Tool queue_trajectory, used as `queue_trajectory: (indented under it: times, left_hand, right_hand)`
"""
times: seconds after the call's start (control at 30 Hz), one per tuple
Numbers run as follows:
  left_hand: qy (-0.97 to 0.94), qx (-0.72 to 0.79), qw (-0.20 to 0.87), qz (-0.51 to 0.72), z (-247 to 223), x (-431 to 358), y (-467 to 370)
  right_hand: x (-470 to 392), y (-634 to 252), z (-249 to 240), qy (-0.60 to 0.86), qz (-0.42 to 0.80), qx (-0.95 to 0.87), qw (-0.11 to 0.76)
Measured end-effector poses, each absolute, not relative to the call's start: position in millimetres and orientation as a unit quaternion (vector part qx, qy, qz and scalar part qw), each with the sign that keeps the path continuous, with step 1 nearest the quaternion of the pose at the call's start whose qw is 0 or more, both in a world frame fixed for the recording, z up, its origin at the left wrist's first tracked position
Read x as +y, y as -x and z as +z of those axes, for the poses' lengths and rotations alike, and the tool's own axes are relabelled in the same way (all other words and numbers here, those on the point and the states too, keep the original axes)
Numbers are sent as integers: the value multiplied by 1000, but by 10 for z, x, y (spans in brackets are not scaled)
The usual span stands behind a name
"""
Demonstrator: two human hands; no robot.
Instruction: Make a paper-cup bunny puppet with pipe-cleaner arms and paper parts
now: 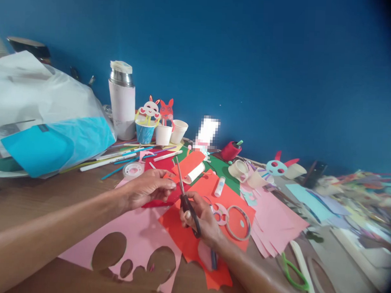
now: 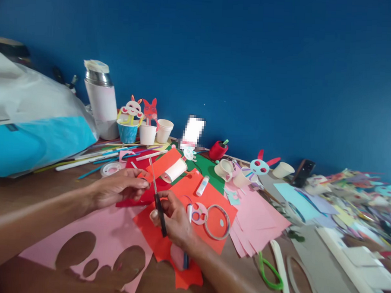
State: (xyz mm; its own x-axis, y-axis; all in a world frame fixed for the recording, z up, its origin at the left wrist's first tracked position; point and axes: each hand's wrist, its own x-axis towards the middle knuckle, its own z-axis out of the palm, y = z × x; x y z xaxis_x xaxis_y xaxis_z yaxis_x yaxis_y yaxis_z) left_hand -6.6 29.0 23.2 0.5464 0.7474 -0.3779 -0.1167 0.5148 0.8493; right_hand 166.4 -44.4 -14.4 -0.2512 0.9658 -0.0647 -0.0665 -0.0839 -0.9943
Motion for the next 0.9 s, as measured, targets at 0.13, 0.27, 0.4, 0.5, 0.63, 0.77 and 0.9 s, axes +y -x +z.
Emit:
queue_trajectory:
  times: [0.13,0.27,0.4,0.5,0.63,0.77,0.9]
  left_hand:
    - [-404,385,786,263,242,213,37]
    - [-386,377,788,297,273,149,-25]
    - [-368,388,777,333,264,141,-74]
    - [-371,413,761,335,267,150,-79]
    - [-388,434,747,322,311,166,-57]
    - [-401,427,748,312,313,189,-29]
    - [-416,416,749,304,269,214,-1]
  right_hand:
    - [-451,-1652,-130,423,590,-520,449]
    - [-472,-1629,-94,423,582,-528,451]
    - [-485,-1611,-71,428,580,-527,451]
    - [-491,-1609,-83,430,582,-527,446]
    - [-496,-1616,-118,428,585,-532,438]
    - [-499,-1622,-139,426,585,-538,433]
    - [-501,-1625,-147,418,594,-530,438]
